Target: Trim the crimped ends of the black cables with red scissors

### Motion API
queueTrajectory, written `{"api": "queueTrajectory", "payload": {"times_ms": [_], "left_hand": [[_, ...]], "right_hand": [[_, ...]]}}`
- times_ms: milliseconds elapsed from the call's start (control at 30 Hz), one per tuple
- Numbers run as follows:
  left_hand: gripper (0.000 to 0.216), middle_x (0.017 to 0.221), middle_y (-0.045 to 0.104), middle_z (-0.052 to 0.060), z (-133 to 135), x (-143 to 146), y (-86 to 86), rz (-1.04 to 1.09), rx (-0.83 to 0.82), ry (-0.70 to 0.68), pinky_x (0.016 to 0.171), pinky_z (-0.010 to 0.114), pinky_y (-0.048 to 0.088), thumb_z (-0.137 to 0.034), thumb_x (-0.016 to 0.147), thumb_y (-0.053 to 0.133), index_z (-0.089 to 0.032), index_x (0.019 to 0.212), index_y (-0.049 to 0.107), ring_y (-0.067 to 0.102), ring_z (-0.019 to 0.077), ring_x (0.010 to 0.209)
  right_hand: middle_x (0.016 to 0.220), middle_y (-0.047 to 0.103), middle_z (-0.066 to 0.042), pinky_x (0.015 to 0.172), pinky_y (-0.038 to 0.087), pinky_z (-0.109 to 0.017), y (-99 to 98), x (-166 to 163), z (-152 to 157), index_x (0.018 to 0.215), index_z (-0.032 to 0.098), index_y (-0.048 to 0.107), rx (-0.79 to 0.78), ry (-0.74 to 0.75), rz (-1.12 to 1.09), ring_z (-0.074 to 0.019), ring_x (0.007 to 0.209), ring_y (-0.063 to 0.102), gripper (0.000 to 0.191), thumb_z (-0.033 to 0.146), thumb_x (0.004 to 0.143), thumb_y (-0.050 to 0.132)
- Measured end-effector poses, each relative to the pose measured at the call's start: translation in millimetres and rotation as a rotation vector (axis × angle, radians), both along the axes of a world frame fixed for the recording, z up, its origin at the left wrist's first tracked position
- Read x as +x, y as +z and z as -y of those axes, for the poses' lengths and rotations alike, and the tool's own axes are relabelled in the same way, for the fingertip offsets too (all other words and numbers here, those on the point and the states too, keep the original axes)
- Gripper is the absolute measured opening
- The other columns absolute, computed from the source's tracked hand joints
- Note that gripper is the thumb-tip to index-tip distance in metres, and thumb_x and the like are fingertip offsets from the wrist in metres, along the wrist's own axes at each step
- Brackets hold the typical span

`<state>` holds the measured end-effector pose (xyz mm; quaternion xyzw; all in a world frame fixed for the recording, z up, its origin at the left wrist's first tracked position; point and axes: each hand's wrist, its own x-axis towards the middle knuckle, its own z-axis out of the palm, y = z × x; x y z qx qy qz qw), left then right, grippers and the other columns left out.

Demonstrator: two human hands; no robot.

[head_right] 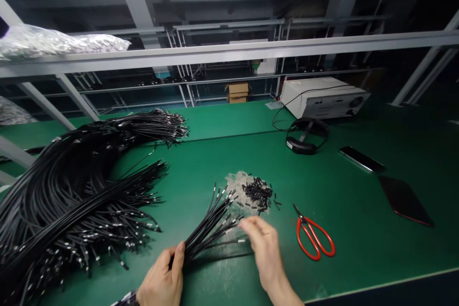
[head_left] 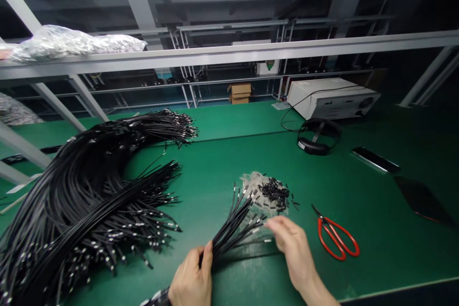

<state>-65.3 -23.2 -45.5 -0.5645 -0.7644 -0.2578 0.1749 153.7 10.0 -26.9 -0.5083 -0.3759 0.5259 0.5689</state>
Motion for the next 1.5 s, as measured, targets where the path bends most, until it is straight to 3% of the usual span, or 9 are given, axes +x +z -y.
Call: {"api": "queueTrajectory", "payload": {"times_ms": [100,367,567,700,900,1033,1133,1300,1500], "left_hand": [[0.045,0.062,0.066,-0.001,0.9,1.4,2.3,0.009,-0.006,-0.011,0.057,0.020,0.032,-0.053,0.089,0.037,-0.021,0.074,0.066,0.057,0.0091,0.058],[0.046,0.061,0.065,-0.002,2.4,2.5,4.2,-0.003,0.025,-0.027,0.058,0.020,0.033,-0.053,0.089,0.036,-0.021,0.072,0.065,0.057,0.0085,0.057],[0.044,0.063,0.066,-0.001,1.4,0.9,3.5,-0.005,0.035,-0.007,0.058,0.019,0.033,-0.051,0.089,0.038,-0.021,0.073,0.065,0.057,0.0083,0.058],[0.045,0.063,0.066,-0.001,-0.2,-2.0,2.2,0.003,0.026,-0.030,0.057,0.019,0.033,-0.052,0.089,0.036,-0.021,0.073,0.065,0.057,0.0079,0.057],[0.050,0.063,0.066,-0.001,0.7,1.7,4.9,0.029,0.007,-0.010,0.059,0.020,0.034,-0.055,0.089,0.033,-0.021,0.073,0.065,0.057,0.0087,0.058],[0.048,0.063,0.066,-0.001,0.1,2.1,5.1,0.023,0.020,-0.004,0.059,0.020,0.033,-0.054,0.089,0.034,-0.021,0.072,0.065,0.058,0.0087,0.058],[0.045,0.063,0.066,-0.002,-0.7,0.9,3.8,0.018,0.032,-0.010,0.059,0.020,0.033,-0.053,0.088,0.037,-0.021,0.072,0.065,0.058,0.0085,0.058],[0.046,0.064,0.067,-0.001,0.4,2.4,4.3,0.028,0.024,-0.012,0.059,0.020,0.034,-0.053,0.089,0.036,-0.021,0.072,0.065,0.058,0.0091,0.059],[0.049,0.064,0.067,0.001,1.5,4.6,7.6,0.038,0.037,-0.021,0.059,0.020,0.033,-0.054,0.089,0.033,-0.021,0.072,0.065,0.057,0.0091,0.058]], "right_hand": [[0.061,0.038,0.003,0.042,0.019,-0.022,-3.0,15.3,-1.5,0.074,0.019,0.058,-0.051,-0.089,-0.255,-0.0079,0.049,0.025,0.023,0.041,0.081,0.058],[0.065,0.041,0.004,0.043,0.013,-0.020,-7.1,-0.3,-8.7,0.078,0.017,0.055,-0.152,0.217,-0.316,-0.0045,0.048,0.024,0.033,0.048,0.076,0.068],[0.063,0.041,0.004,0.043,0.013,-0.022,-4.6,30.8,-25.8,0.078,0.016,0.059,-0.028,-0.093,-0.243,-0.0058,0.048,0.022,0.031,0.044,0.072,0.072],[0.074,0.050,-0.001,0.044,0.018,-0.022,1.2,28.7,-25.2,0.089,0.015,0.064,-0.107,0.154,-0.325,-0.0076,0.054,0.032,0.031,0.041,0.073,0.070],[0.052,0.027,0.009,0.044,0.010,-0.022,-4.8,14.6,-30.7,0.073,0.015,0.057,-0.081,0.169,-0.088,-0.0047,0.045,0.017,0.037,0.049,0.070,0.071],[0.059,0.046,0.005,0.050,0.030,-0.022,-17.9,25.8,-61.7,0.090,0.017,0.062,0.003,-0.127,0.003,-0.0093,0.050,0.038,0.037,0.049,0.073,0.067],[0.090,0.063,-0.003,0.079,0.040,-0.030,-23.5,27.3,-83.1,0.098,0.018,0.063,0.060,-0.167,0.047,-0.0179,0.085,0.056,0.035,0.042,0.073,0.065],[0.124,0.058,-0.004,0.104,0.024,-0.035,-8.3,18.1,-69.7,0.100,0.023,0.069,0.188,-0.099,0.194,-0.0232,0.122,0.041,0.029,0.042,0.080,0.058],[0.088,0.065,-0.004,0.088,0.036,-0.035,20.8,-2.8,-17.8,0.083,0.025,0.070,0.266,0.150,0.429,-0.0234,0.092,0.054,0.020,0.043,0.081,0.062]]}}
